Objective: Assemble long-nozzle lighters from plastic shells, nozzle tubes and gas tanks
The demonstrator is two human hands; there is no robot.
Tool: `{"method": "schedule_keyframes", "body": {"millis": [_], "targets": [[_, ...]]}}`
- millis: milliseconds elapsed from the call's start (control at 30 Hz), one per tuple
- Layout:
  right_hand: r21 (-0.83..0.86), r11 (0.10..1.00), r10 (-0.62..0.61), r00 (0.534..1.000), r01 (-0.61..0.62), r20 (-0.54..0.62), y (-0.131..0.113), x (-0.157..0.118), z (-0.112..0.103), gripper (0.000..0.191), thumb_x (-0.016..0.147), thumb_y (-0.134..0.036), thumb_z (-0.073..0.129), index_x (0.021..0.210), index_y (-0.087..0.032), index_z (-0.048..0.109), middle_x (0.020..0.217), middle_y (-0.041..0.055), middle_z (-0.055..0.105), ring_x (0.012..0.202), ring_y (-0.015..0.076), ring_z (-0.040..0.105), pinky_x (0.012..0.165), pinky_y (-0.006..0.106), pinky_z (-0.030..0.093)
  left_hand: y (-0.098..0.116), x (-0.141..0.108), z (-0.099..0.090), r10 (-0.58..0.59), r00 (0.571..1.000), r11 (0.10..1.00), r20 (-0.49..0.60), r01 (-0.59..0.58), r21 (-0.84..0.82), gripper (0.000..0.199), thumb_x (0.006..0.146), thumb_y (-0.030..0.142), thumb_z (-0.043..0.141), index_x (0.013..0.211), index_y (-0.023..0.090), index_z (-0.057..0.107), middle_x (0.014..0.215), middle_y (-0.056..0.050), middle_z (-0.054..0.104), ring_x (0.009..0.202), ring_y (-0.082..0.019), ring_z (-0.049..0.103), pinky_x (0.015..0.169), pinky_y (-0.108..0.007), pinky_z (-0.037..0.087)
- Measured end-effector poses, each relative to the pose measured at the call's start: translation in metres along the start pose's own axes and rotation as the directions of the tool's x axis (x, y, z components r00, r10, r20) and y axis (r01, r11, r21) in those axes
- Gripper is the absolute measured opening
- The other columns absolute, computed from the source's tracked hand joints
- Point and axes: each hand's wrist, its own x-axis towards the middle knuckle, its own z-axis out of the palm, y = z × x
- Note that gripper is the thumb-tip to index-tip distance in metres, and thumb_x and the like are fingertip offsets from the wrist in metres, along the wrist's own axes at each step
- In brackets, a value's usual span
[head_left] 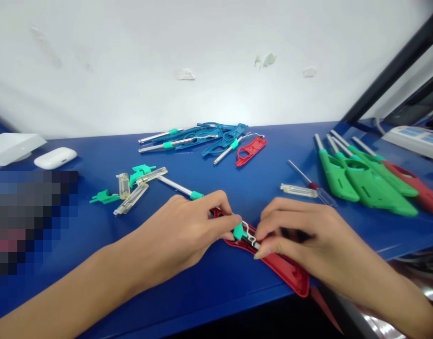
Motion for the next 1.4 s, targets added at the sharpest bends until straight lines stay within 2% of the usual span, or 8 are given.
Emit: {"method": "schedule_keyframes", "body": {"millis": [167,300,500,667,900,1067,1233,1400], "targets": [[0.036,0.989,-0.145,0.988,0.144,0.044,0.005,0.002,-0.003,0.007,0.096,-0.024,0.078,0.09,-0.027,0.077,0.095,-0.0053,0.071,0.081,0.0067,0.069,0.077,0.017,0.051,0.002,-0.002,0.0,-0.023,0.999,0.997,0.044,0.02,0.072,0.035,0.105,0.008,0.049,0.128,0.026,0.07,0.124,-0.003,0.071,0.064,-0.01,0.067,0.057,-0.026,0.046],[0.074,0.978,-0.198,0.978,0.194,0.06,0.009,0.004,-0.003,0.01,0.098,-0.026,0.076,0.088,-0.025,0.075,0.094,-0.0059,0.069,0.079,0.0041,0.068,0.076,0.013,0.05,0.001,-0.002,0.001,-0.012,1.0,0.997,0.018,0.01,0.082,0.04,0.103,0.004,0.048,0.127,0.027,0.069,0.123,-0.001,0.072,0.061,-0.01,0.065,0.055,-0.026,0.043],[0.086,0.982,-0.173,0.983,0.168,0.059,0.01,0.006,0.0,0.012,0.093,-0.024,0.081,0.087,-0.024,0.071,0.089,-0.0096,0.068,0.072,0.0,0.064,0.071,0.008,0.046,0.002,-0.003,0.001,0.02,1.0,0.991,-0.013,-0.019,0.134,0.042,0.104,0.003,0.041,0.125,0.026,0.069,0.121,-0.002,0.073,0.065,-0.011,0.068,0.052,-0.027,0.037],[0.088,0.986,-0.149,0.987,0.142,0.068,0.012,0.005,0.0,0.013,0.089,-0.027,0.086,0.085,-0.026,0.073,0.087,-0.01,0.069,0.073,0.0011,0.064,0.072,0.01,0.046,0.001,-0.004,0.0,0.067,0.99,0.996,-0.123,-0.059,0.071,0.023,0.114,0.024,0.047,0.113,0.022,0.07,0.113,0.0,0.077,0.075,-0.014,0.073,0.056,-0.029,0.042],[0.091,0.99,-0.113,0.992,0.107,0.06,0.012,0.005,0.001,0.013,0.088,-0.027,0.087,0.087,-0.027,0.074,0.087,-0.0109,0.068,0.071,0.0008,0.06,0.069,0.011,0.044,0.005,-0.004,0.005,0.016,1.0,0.981,0.005,-0.017,0.193,0.038,0.095,0.0,0.046,0.112,0.024,0.07,0.124,-0.002,0.068,0.052,-0.012,0.05,0.047,-0.032,0.034],[0.091,0.994,-0.074,0.995,0.067,0.073,0.01,0.004,0.001,0.014,0.089,-0.029,0.086,0.085,-0.027,0.073,0.085,-0.0113,0.068,0.068,0.0012,0.058,0.064,0.012,0.042,0.009,-0.003,0.005,0.054,0.997,0.961,0.054,-0.067,0.267,0.045,0.09,-0.002,0.039,0.115,0.021,0.068,0.125,-0.006,0.065,0.056,-0.014,0.052,0.045,-0.032,0.031],[0.073,0.997,-0.029,0.997,0.023,0.078,0.008,0.007,0.002,0.014,0.088,-0.029,0.087,0.084,-0.028,0.074,0.085,-0.0108,0.069,0.066,0.0024,0.058,0.062,0.015,0.042,0.019,-0.003,0.003,-0.049,0.995,0.971,0.086,0.028,0.237,0.042,0.091,-0.001,0.038,0.111,0.02,0.068,0.13,-0.007,0.06,0.056,-0.013,0.052,0.046,-0.032,0.036],[0.065,0.998,0.003,0.996,-0.009,0.092,0.008,0.007,0.001,0.013,0.091,-0.029,0.084,0.083,-0.028,0.074,0.083,-0.0113,0.069,0.068,0.0032,0.058,0.066,0.017,0.043,0.029,-0.002,0.001,-0.164,0.985,0.986,0.059,0.161,0.051,0.026,0.104,0.012,0.043,0.105,0.021,0.067,0.13,-0.007,0.055,0.081,-0.018,0.065,0.058,-0.034,0.053]]}}
